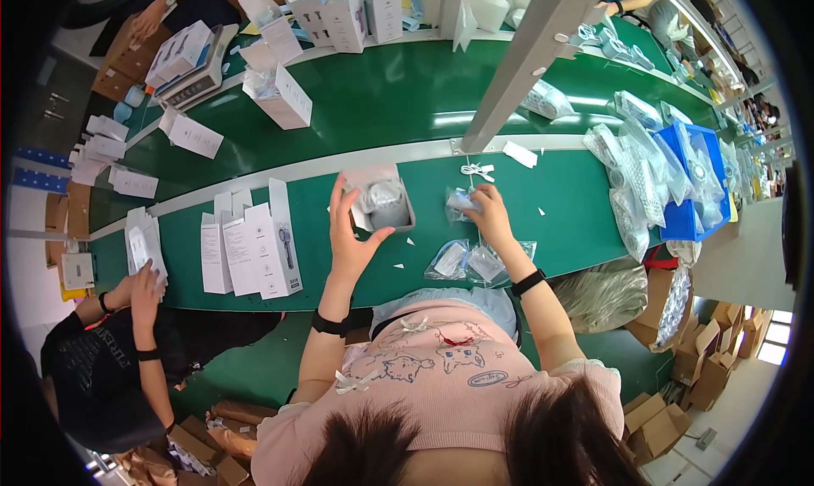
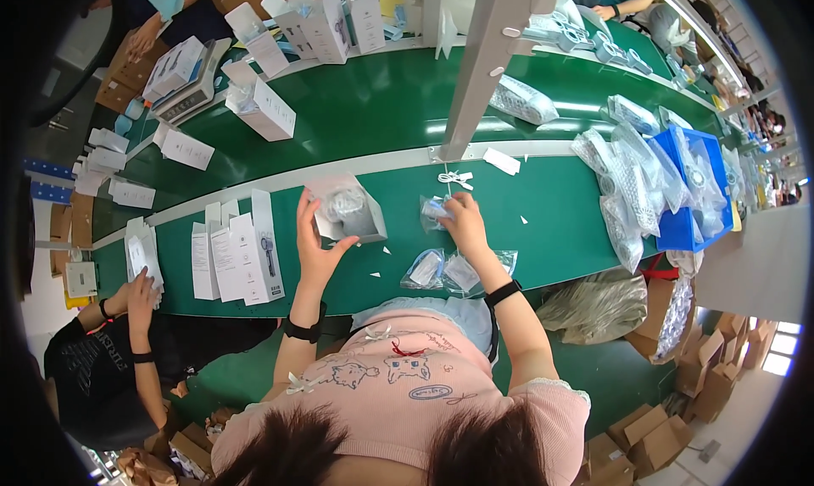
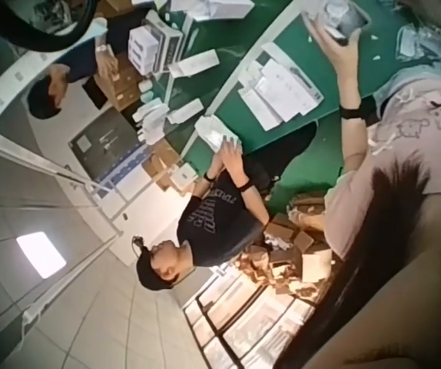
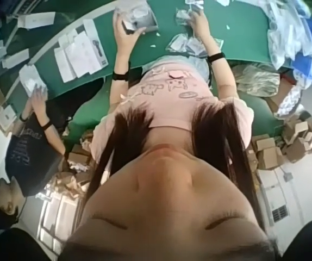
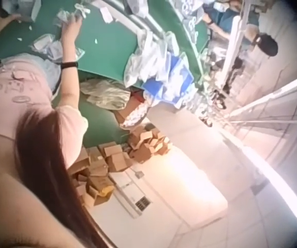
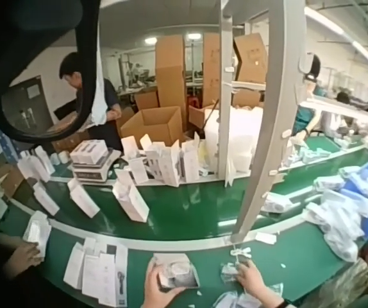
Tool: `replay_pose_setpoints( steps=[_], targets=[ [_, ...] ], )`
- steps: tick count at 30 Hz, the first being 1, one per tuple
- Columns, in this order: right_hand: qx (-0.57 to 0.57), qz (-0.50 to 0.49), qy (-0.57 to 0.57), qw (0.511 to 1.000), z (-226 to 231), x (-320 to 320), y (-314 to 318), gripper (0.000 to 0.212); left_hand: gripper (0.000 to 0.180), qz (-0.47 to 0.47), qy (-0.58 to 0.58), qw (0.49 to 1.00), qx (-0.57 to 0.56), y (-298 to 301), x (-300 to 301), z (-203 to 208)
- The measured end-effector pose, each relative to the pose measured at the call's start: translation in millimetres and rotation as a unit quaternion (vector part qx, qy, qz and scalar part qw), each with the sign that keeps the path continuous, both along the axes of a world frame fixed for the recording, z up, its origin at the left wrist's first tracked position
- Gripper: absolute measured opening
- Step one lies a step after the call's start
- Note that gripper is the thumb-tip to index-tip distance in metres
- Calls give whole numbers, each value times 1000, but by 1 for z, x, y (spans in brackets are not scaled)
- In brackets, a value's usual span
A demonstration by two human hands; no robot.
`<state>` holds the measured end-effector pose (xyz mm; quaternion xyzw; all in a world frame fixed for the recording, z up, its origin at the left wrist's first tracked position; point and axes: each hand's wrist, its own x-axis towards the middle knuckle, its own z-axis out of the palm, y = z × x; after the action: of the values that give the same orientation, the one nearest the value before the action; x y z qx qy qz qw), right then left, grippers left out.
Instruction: The person packages items by hand, picking up a box and inserting a manual, a bagged device, and a small component bag before placing the box on the table. This process is repeated multiple times throughout the video.
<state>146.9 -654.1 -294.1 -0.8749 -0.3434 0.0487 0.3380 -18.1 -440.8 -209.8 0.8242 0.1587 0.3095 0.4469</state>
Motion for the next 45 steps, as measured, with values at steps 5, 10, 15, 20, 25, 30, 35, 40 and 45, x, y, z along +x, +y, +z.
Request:
replay_pose_setpoints(
  steps=[5, 10, 15, 20, 25, 30, 35, 40, 45],
  targets=[
    [189, -66, 187, 962, 96, -13, 36, 34, 37, 44, 98, 993, 55, 13, -6, 17],
    [215, 360, -126, 899, 159, -18, 72, 29, 21, 106, 113, 984, -91, 14, 10, 34],
    [42, 460, -214, 861, 162, -28, 103, 28, 16, 87, 68, 988, -108, 23, 9, 25],
    [98, 448, -238, 856, 162, -30, 101, 21, 17, 79, 37, 984, -158, 28, 6, 9],
    [-2, 415, -209, 886, 132, -45, 92, 30, 14, 85, 35, 980, -177, 25, 10, 16],
    [7, 457, -131, 880, 131, -50, 98, 51, 21, 54, 77, 980, -173, 33, 3, 14],
    [222, 306, -80, 922, 85, -32, 94, 69, 58, 185, 91, 976, 70, 67, -48, -4],
    [311, 341, 56, 885, 66, -28, 115, 84, 72, 234, 499, 801, 233, 79, -98, -51],
    [316, 203, 127, 918, 94, 27, 162, 84, 70, 225, 422, 852, 211, 45, -83, -53]
  ],
)
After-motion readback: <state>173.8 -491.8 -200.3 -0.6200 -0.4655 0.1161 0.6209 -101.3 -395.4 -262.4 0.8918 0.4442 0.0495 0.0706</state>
